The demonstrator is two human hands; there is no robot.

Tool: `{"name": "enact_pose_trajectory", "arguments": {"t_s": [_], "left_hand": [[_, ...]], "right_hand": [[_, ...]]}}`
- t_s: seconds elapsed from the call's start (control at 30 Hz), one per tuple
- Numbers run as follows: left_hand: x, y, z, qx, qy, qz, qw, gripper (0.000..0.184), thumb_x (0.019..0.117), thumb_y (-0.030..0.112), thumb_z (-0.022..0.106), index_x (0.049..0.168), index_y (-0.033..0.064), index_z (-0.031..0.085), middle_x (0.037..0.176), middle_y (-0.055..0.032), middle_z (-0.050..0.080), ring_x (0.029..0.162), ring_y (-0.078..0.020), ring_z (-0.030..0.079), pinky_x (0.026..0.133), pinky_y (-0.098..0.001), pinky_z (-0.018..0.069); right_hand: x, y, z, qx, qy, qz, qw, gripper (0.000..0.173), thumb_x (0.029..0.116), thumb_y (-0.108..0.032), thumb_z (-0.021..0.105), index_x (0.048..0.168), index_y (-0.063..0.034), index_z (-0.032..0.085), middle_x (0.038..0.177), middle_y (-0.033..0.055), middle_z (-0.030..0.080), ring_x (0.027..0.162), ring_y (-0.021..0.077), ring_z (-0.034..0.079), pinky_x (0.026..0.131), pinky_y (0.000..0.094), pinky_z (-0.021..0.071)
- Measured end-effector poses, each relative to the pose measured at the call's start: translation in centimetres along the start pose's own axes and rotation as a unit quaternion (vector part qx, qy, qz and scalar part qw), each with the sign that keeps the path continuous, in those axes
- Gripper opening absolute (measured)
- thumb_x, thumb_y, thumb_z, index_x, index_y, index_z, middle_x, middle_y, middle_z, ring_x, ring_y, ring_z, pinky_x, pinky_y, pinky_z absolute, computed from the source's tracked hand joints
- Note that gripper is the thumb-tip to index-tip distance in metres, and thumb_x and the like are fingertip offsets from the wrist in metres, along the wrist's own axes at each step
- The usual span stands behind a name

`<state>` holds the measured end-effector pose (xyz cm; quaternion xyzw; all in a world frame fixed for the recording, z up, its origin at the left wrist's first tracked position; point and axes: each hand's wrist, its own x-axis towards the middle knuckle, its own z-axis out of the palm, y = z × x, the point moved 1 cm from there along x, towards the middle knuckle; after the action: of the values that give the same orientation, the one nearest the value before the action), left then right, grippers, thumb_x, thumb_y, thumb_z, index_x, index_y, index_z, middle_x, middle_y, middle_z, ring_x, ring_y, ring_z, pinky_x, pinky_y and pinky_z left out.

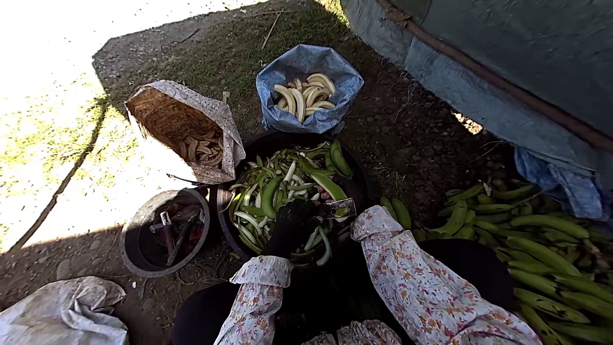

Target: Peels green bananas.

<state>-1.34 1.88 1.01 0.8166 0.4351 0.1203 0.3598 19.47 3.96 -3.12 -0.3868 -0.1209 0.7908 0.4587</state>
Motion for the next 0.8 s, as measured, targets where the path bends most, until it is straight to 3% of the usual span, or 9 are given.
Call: {"name": "enact_pose_trajectory", "arguments": {"t_s": [0.13,0.27,0.37,0.43,0.5,0.57,0.67,0.73,0.8], "left_hand": [[0.2,0.5,0.9,0.051,0.120,-0.036,0.991,0.047,0.0956,0.038,0.066,0.131,0.0067,0.068,0.131,-0.0213,0.064,0.124,-0.0410,0.058,0.104,-0.0624,0.0406],[1.3,0.4,1.0,0.080,0.235,-0.110,0.962,0.045,0.0944,0.037,0.068,0.126,0.0050,0.070,0.123,-0.0233,0.066,0.115,-0.0440,0.062,0.094,-0.0639,0.0457],[1.9,-0.9,-0.7,0.019,0.183,-0.233,0.955,0.052,0.1026,0.042,0.057,0.141,0.0065,0.059,0.129,-0.0228,0.064,0.119,-0.0405,0.061,0.100,-0.0623,0.0456],[1.9,-2.3,-1.4,-0.046,0.178,-0.257,0.949,0.048,0.1047,0.041,0.054,0.138,0.0067,0.059,0.119,-0.0202,0.068,0.111,-0.0351,0.065,0.097,-0.0582,0.0488],[1.5,-3.1,-2.0,-0.115,0.216,-0.255,0.935,0.041,0.1056,0.037,0.053,0.132,0.0066,0.061,0.106,-0.0156,0.068,0.096,-0.0278,0.065,0.088,-0.0514,0.0515],[0.7,-3.8,-3.0,-0.171,0.276,-0.263,0.908,0.038,0.1065,0.035,0.051,0.130,0.0074,0.062,0.102,-0.0143,0.067,0.089,-0.0253,0.064,0.081,-0.0491,0.0518],[-0.8,-4.2,-5.1,-0.254,0.373,-0.248,0.857,0.033,0.1092,0.031,0.048,0.127,0.0061,0.060,0.086,-0.0072,0.061,0.066,-0.0140,0.056,0.061,-0.0343,0.0513],[-1.5,-3.9,-6.6,-0.339,0.413,-0.189,0.824,0.029,0.1090,0.019,0.048,0.128,-0.0003,0.057,0.089,-0.0041,0.060,0.071,-0.0057,0.056,0.067,-0.0244,0.0530],[-1.7,-4.1,-7.2,-0.388,0.437,-0.128,0.801,0.026,0.1079,0.012,0.045,0.128,-0.0019,0.055,0.093,-0.0009,0.061,0.079,-0.0018,0.060,0.074,-0.0210,0.0543]], "right_hand": [[-1.2,2.7,0.7,0.027,0.016,-0.105,0.994,0.039,0.1099,-0.030,0.029,0.109,-0.0064,0.060,0.084,0.0042,0.066,0.073,0.0109,0.066,0.068,0.0270,0.0585],[-2.0,4.2,2.7,0.117,0.084,-0.080,0.986,0.046,0.1123,-0.037,0.025,0.100,-0.0054,0.055,0.071,0.0062,0.059,0.055,0.0138,0.060,0.049,0.0268,0.0547],[-2.7,5.5,2.3,0.019,0.102,-0.130,0.986,0.036,0.1122,-0.027,0.030,0.125,-0.0061,0.056,0.082,0.0041,0.063,0.063,0.0102,0.061,0.056,0.0242,0.0544],[-2.7,5.7,1.2,-0.003,0.108,-0.126,0.986,0.034,0.1124,-0.026,0.029,0.119,-0.0049,0.055,0.079,0.0032,0.060,0.059,0.0089,0.058,0.052,0.0217,0.0517],[-2.4,5.5,0.0,-0.003,0.154,-0.096,0.983,0.036,0.1125,-0.029,0.031,0.112,-0.0048,0.057,0.074,0.0040,0.059,0.054,0.0102,0.057,0.047,0.0227,0.0509],[-1.8,5.4,-0.9,-0.040,0.219,-0.074,0.972,0.035,0.1114,-0.032,0.036,0.107,-0.0056,0.058,0.072,0.0041,0.057,0.053,0.0114,0.056,0.047,0.0255,0.0504],[-0.5,4.2,-1.5,-0.196,0.292,-0.082,0.933,0.036,0.1060,-0.036,0.048,0.115,-0.0055,0.065,0.091,0.0071,0.064,0.075,0.0138,0.061,0.067,0.0332,0.0547],[-0.1,0.3,1.3,-0.262,0.300,-0.089,0.913,0.042,0.1041,-0.039,0.050,0.124,-0.0050,0.063,0.110,0.0125,0.065,0.096,0.0196,0.063,0.084,0.0426,0.0533],[0.6,-5.2,5.3,-0.225,0.277,-0.142,0.923,0.038,0.1065,-0.038,0.045,0.122,-0.0075,0.062,0.105,0.0085,0.065,0.092,0.0149,0.063,0.080,0.0361,0.0547]]}}
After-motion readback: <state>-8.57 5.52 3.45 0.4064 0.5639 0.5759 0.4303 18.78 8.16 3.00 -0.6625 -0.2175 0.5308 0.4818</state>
